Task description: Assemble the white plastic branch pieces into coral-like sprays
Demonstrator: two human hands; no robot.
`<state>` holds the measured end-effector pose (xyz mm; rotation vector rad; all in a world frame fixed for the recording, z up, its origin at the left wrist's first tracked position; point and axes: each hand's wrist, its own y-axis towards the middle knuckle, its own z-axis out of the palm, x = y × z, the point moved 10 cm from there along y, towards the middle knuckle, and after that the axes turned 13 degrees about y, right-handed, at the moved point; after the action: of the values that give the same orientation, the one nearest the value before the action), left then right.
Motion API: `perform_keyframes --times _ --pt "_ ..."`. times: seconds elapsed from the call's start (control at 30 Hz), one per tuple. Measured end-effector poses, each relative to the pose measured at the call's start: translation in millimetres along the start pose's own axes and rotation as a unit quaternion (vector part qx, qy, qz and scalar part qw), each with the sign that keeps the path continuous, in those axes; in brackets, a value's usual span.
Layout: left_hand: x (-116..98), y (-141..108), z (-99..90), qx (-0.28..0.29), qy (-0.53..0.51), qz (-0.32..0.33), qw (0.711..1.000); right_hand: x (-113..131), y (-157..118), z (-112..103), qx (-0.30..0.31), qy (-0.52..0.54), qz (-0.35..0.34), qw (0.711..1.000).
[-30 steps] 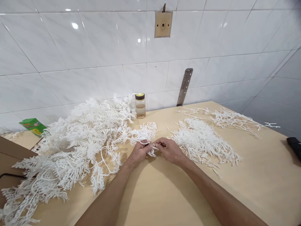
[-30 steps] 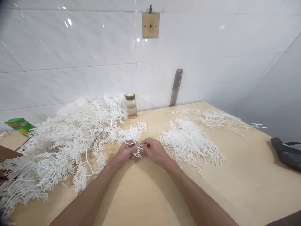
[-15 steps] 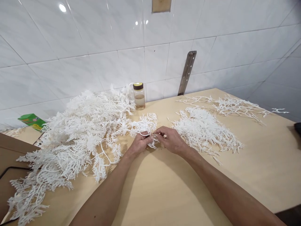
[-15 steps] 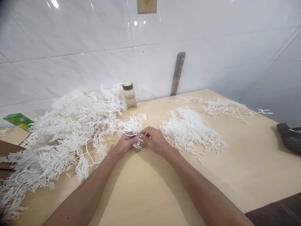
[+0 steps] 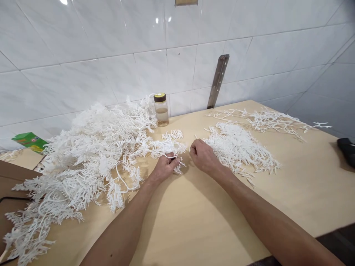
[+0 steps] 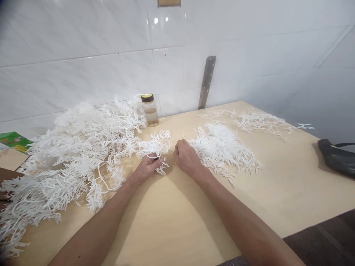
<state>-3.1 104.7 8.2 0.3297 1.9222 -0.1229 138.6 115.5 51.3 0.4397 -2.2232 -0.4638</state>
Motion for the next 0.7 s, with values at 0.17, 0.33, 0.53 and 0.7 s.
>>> perform_keyframes --times 0.17,0.33,0.53,0.7 --pt "-8 -1 -6.1 -0.034 0.011 0.007 0.999 -16 6 -45 -0.08 -0.069 0.013 0.994" --pt "-7 -1 -3.2 -0.021 -0.008 -0.001 1.0 -38 6 -66 -0.075 -0.148 0.064 0.984" --pt "-3 -1 -3.3 -0.026 -0.023 -0.005 0.999 -18 5 -57 -0.06 -0.066 0.043 0.995" --pt "-12 -2 -5.6 -0.035 -0.015 0.008 0.999 34 -4 -18 0.013 0.104 -0.055 0.993"
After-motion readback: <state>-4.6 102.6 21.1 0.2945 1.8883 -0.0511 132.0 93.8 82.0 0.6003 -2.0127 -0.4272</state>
